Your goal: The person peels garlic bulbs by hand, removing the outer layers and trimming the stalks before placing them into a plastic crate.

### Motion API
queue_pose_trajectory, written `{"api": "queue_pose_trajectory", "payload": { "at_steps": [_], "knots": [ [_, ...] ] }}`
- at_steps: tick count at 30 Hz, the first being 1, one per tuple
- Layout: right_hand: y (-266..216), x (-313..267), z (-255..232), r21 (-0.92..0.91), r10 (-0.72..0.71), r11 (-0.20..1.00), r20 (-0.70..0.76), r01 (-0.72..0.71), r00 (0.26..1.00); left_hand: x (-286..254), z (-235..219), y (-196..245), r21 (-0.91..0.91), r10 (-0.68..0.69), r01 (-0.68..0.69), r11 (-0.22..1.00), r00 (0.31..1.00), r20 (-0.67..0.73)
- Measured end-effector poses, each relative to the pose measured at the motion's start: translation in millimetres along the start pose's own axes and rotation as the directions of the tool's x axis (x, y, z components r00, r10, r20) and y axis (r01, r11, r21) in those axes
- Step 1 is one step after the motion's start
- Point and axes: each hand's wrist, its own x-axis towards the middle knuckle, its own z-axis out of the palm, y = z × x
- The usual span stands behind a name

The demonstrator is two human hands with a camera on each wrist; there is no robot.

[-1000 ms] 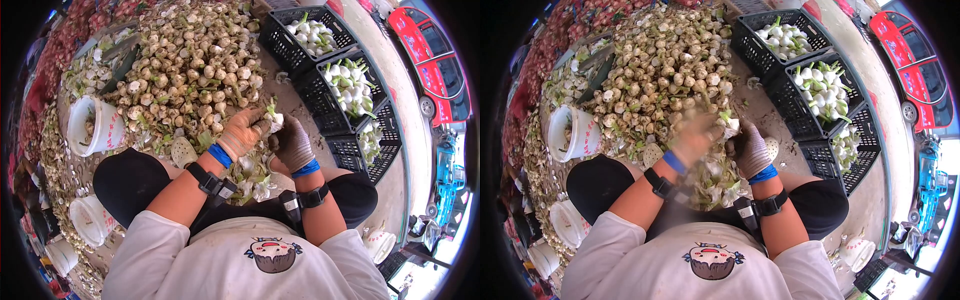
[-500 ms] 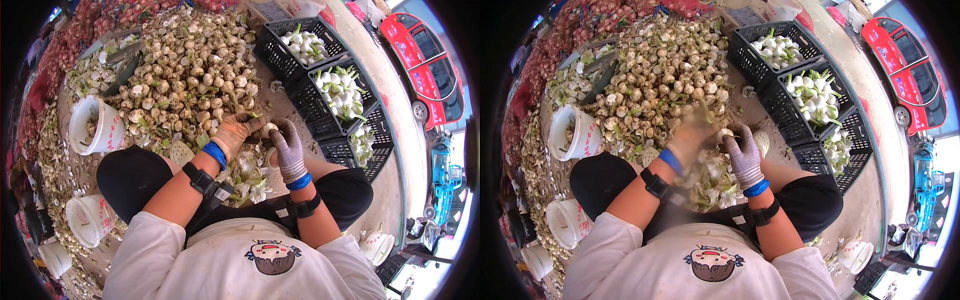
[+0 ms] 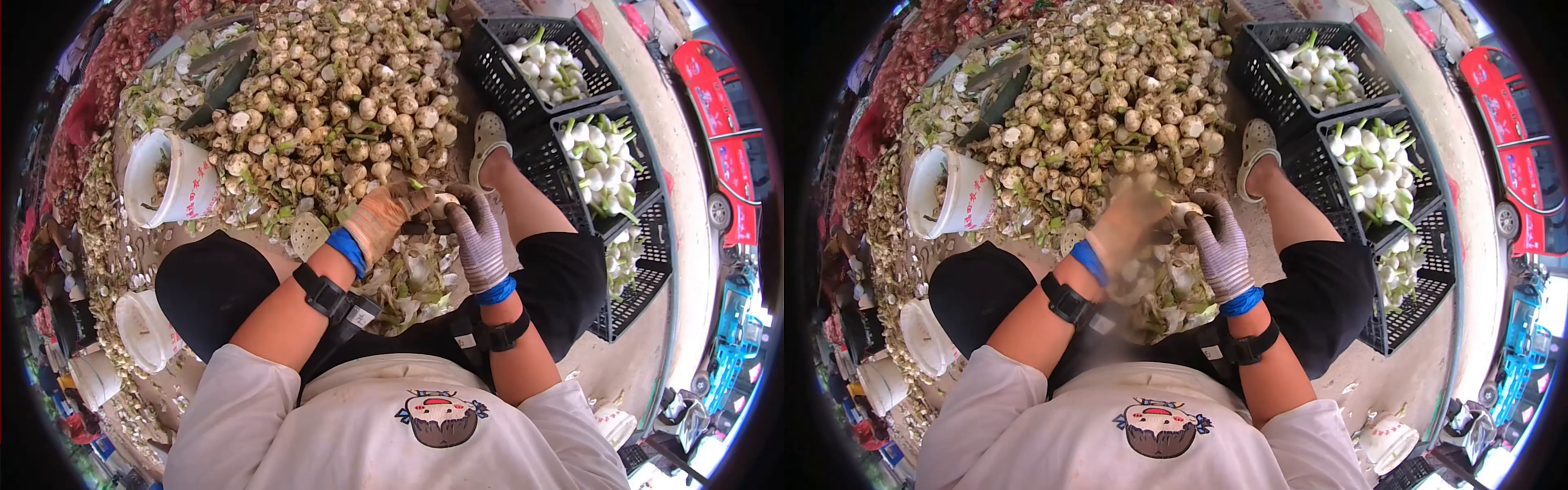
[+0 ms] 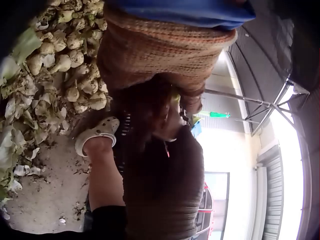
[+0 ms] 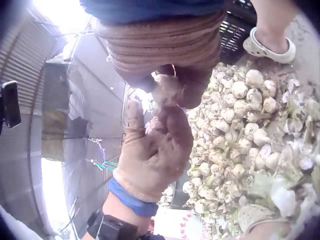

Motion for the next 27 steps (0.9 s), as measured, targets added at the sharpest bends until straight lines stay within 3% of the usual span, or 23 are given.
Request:
{"api": "queue_pose_trajectory", "payload": {
  "at_steps": [2,3,6,7,10,11,13,15,16,18,20,21,22,23,24,25,26,27],
  "knots": [
    [5.3,0.6,1.3,0.041,0.024,0.999,0.013,-0.025,1.0,-4.7,17.4,27.1,0.267,-0.084,0.109,0.958,0.991,-0.103],
    [6.6,1.1,-0.4,0.094,0.079,0.992,0.017,-0.08,0.997,-2.3,13.3,19.8,0.419,-0.033,0.083,0.904,0.991,-0.126],
    [13.1,4.3,-9.0,0.182,0.139,0.974,-0.03,-0.131,0.99,6.1,3.2,8.3,0.372,-0.168,0.167,0.913,0.985,-0.03],
    [13.7,6.6,-12.4,0.171,0.135,0.977,-0.025,-0.129,0.99,2.5,19.9,20.8,-0.033,-0.32,0.319,0.947,0.939,-0.123],
    [15.8,10.3,-14.7,0.13,0.14,0.982,-0.021,-0.136,0.99,5.3,22.5,30.4,0.062,-0.417,0.43,0.901,0.896,-0.152],
    [17.6,10.3,-15.7,0.167,0.198,0.967,-0.01,-0.194,0.98,8.5,17.9,24.8,0.175,-0.381,0.406,0.897,0.91,-0.163],
    [24.6,12.1,-16.2,0.201,0.261,0.945,0.007,-0.257,0.965,7.0,19.2,26.1,0.182,-0.378,0.405,0.896,0.911,-0.164],
    [34.8,16.6,-15.2,0.523,0.317,0.797,0.062,-0.302,0.946,4.8,17.2,25.6,0.197,-0.376,0.4,0.895,0.914,-0.15],
    [36.2,17.4,-15.7,0.526,0.324,0.793,0.064,-0.308,0.944,2.9,16.2,25.1,0.196,-0.382,0.407,0.892,0.911,-0.156],
    [34.7,18.2,-19.7,0.495,0.4,0.769,0.122,-0.405,0.908,0.7,19.1,26.0,0.142,-0.451,0.47,0.871,0.88,-0.147],
    [39.9,18.3,-19.8,0.481,0.399,0.779,0.115,-0.402,0.91,2.8,15.5,9.3,0.141,-0.416,0.45,0.882,0.883,-0.22],
    [39.9,16.4,-12.6,0.347,0.321,0.892,-0.036,-0.289,0.946,4.9,9.0,-0.4,0.441,-0.262,0.301,0.846,0.954,-0.148],
    [39.4,13.7,-8.0,0.186,0.215,0.965,-0.171,-0.183,0.961,5.1,4.4,-6.6,0.688,-0.129,0.113,0.717,0.991,-0.029],
    [34.8,10.3,-6.7,0.032,0.132,0.991,-0.174,-0.129,0.976,3.4,-1.2,-11.7,0.689,-0.129,0.113,0.716,0.991,-0.029],
    [39.2,9.5,-6.2,0.033,0.13,0.991,-0.173,-0.126,0.976,1.9,-3.1,-11.0,0.689,-0.093,0.037,0.724,0.995,0.044],
    [46.9,9.4,-6.6,-0.114,-0.046,0.993,-0.151,0.028,0.987,1.3,-4.2,-10.8,0.682,-0.057,-0.039,0.731,0.991,0.117],
    [51.0,8.3,-7.1,-0.255,-0.216,0.949,-0.105,0.184,0.971,1.1,-5.0,-10.7,0.681,-0.055,-0.042,0.731,0.991,0.12],
    [44.7,4.5,-6.5,-0.282,-0.194,0.946,-0.087,0.162,0.977,0.8,-0.6,-3.2,0.492,-0.246,0.242,0.836,0.968,-0.057]
  ]
}}
